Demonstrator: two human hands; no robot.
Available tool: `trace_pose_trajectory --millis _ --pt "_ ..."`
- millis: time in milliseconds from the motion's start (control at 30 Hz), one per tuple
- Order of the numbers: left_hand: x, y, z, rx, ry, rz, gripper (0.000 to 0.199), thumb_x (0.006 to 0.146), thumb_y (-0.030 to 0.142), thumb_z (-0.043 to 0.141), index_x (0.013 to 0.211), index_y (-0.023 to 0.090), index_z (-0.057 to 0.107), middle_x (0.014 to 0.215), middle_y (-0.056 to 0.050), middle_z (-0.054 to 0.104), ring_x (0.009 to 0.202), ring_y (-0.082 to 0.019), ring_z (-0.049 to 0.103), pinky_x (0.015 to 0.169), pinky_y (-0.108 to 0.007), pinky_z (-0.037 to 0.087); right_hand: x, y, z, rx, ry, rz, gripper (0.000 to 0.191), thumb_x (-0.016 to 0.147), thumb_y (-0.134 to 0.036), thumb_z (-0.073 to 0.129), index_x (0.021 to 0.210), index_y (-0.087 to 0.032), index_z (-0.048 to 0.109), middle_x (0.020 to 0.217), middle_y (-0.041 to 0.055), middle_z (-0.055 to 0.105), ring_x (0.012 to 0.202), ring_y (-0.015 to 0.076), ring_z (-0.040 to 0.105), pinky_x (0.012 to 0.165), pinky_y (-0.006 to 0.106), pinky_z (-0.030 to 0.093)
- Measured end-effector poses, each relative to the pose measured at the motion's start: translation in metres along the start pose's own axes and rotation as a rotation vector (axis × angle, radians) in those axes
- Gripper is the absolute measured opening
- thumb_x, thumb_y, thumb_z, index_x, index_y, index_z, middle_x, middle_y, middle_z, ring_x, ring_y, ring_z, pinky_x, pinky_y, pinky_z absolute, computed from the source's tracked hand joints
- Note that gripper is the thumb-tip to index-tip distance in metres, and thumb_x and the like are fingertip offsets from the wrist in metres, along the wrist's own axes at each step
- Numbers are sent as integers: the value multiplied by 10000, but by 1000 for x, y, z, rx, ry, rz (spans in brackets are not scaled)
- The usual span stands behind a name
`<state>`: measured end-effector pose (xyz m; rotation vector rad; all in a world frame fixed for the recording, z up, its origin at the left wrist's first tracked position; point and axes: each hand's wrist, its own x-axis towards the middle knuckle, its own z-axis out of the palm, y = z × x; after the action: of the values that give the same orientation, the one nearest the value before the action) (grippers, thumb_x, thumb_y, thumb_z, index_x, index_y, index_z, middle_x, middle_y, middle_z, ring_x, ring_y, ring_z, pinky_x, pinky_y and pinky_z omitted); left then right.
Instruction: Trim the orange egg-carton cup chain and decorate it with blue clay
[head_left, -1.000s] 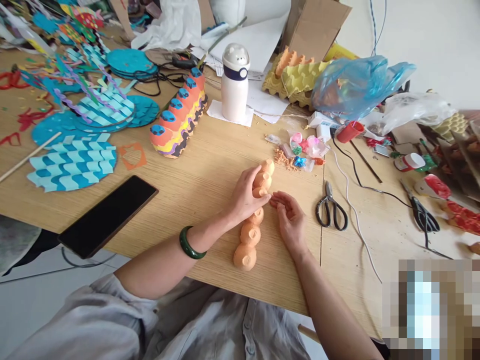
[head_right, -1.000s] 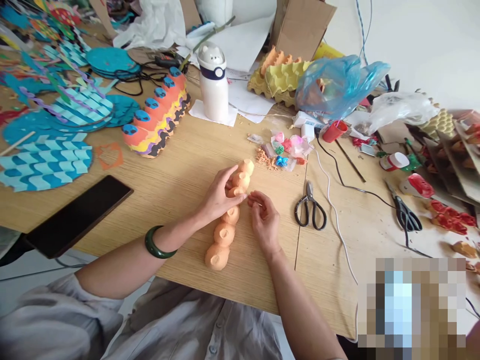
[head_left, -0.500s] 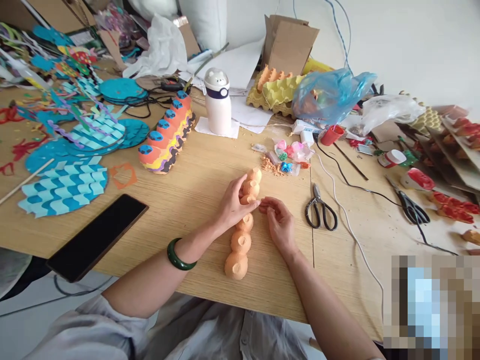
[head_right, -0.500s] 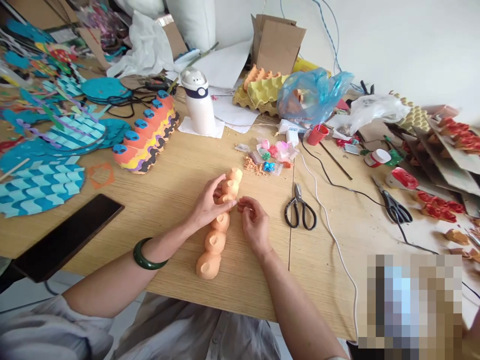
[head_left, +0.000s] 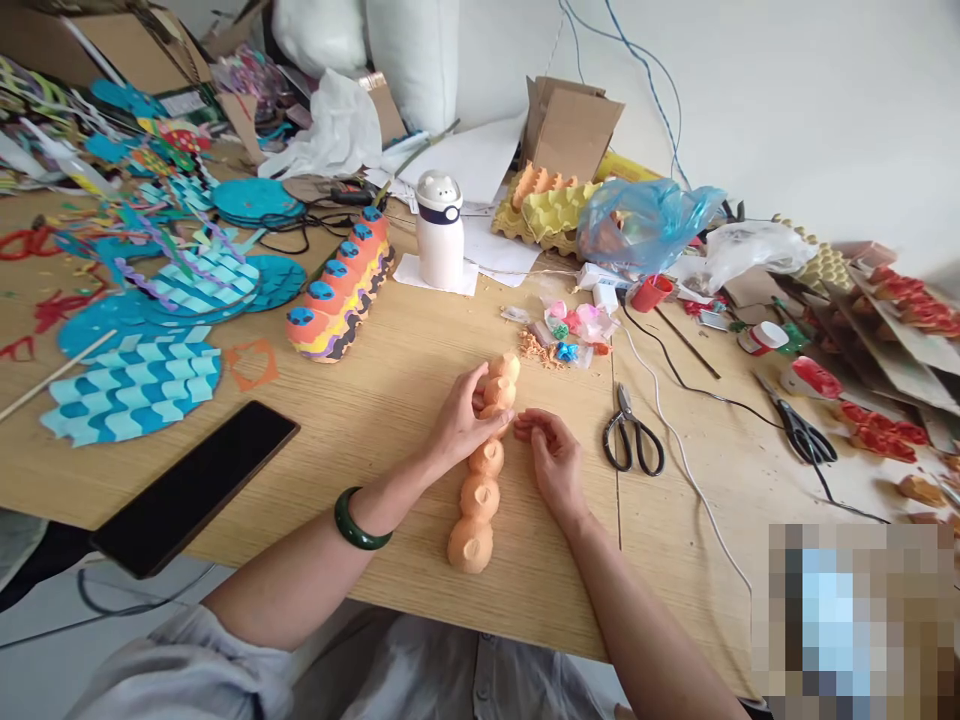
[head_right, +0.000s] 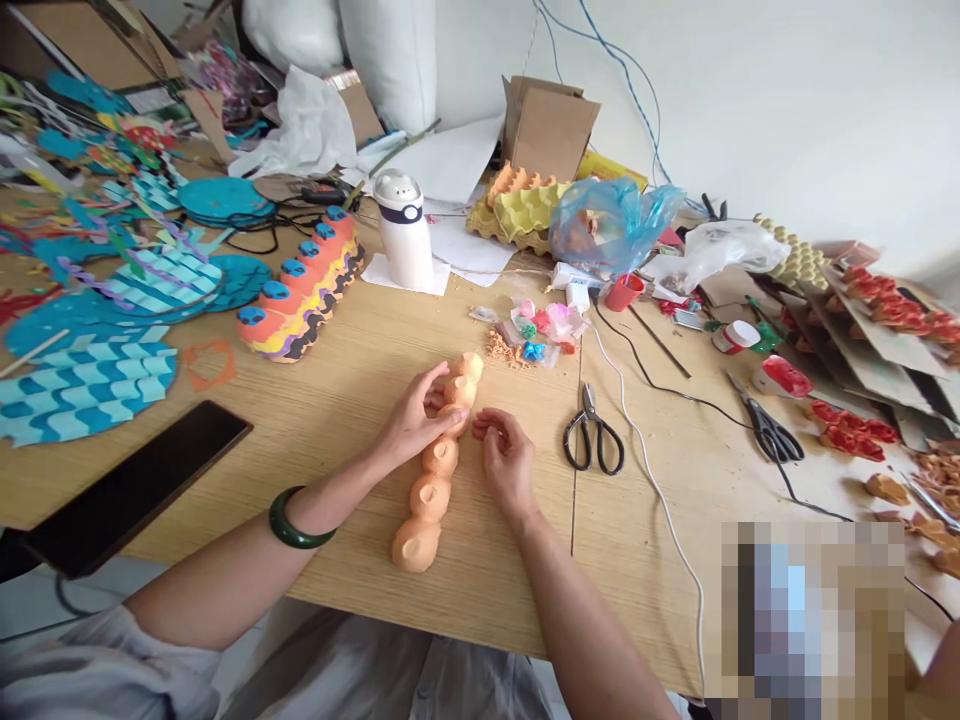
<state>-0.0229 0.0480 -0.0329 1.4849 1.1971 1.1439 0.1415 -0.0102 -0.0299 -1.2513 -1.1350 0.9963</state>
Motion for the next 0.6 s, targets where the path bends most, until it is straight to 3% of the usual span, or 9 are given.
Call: trace_pose_trajectory --millis 400,600 --pt "-3 2 -2 10 17 -3 799 746 396 815 1444 192 486 1408 -179 581 987 -209 682 826 -375 608 -7 -3 -2 -38 -17 -3 186 969 -314 583 1072 -223 708 1069 82 758 933 200 739 905 404 631" --pt "-2 7 -4 54 49 6 780 775 361 791 1463 174 472 1332 -168 599 981 -203 675 871 -391 600 -7 -6 -4 -24 -32 11 195 988 -330 569 1076 -234 714 1068 76 761 926 194 739 900 392 630"
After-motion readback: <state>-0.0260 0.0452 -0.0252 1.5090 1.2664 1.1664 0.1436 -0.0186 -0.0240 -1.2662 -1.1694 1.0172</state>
